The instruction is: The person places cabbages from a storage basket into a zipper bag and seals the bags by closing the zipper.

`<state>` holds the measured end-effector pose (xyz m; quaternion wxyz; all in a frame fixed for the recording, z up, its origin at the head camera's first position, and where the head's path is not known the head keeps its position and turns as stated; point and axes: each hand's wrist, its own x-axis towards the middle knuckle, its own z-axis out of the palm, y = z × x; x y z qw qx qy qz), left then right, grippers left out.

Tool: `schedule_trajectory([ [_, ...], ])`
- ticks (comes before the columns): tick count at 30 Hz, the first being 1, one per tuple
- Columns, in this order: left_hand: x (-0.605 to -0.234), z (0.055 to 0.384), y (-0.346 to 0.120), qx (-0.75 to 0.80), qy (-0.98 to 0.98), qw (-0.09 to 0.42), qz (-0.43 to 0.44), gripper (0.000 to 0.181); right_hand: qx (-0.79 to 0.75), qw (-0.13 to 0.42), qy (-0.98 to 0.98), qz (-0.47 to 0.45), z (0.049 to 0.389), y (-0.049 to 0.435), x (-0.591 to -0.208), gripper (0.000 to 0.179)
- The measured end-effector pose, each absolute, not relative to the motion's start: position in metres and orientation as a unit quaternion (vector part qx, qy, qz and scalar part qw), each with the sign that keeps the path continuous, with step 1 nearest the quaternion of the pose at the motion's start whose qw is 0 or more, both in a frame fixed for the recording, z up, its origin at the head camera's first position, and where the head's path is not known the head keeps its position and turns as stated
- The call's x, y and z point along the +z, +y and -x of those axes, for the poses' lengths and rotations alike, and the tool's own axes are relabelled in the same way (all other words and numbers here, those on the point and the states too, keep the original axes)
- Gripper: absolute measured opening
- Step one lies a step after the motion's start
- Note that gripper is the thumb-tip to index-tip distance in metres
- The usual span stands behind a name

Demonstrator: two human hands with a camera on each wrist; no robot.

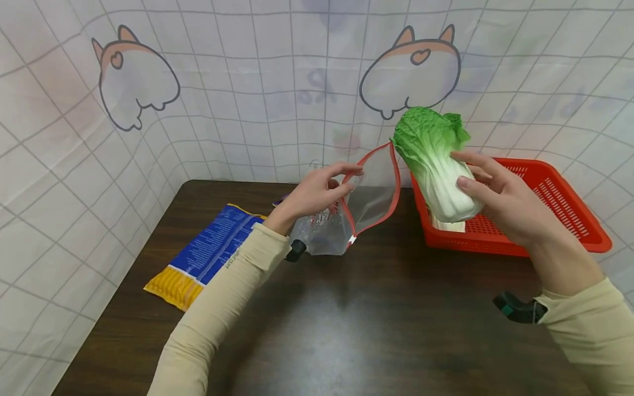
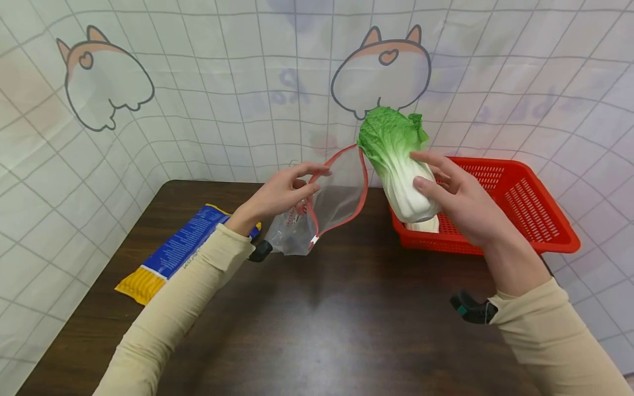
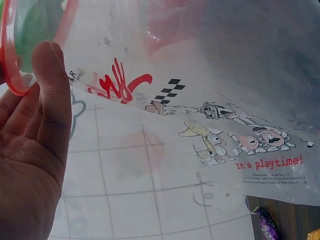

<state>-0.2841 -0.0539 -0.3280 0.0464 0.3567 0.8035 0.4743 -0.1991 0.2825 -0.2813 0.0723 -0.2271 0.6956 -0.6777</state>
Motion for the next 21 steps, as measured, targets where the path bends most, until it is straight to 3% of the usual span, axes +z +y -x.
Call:
schedule_trajectory([
  [21,-0.328,0.283,-0.056,0.490,0.796,0.046,-0.352,0.039,-0.754,0.136,0.574,0.288,0.189,0.252,-0.295,0.043],
])
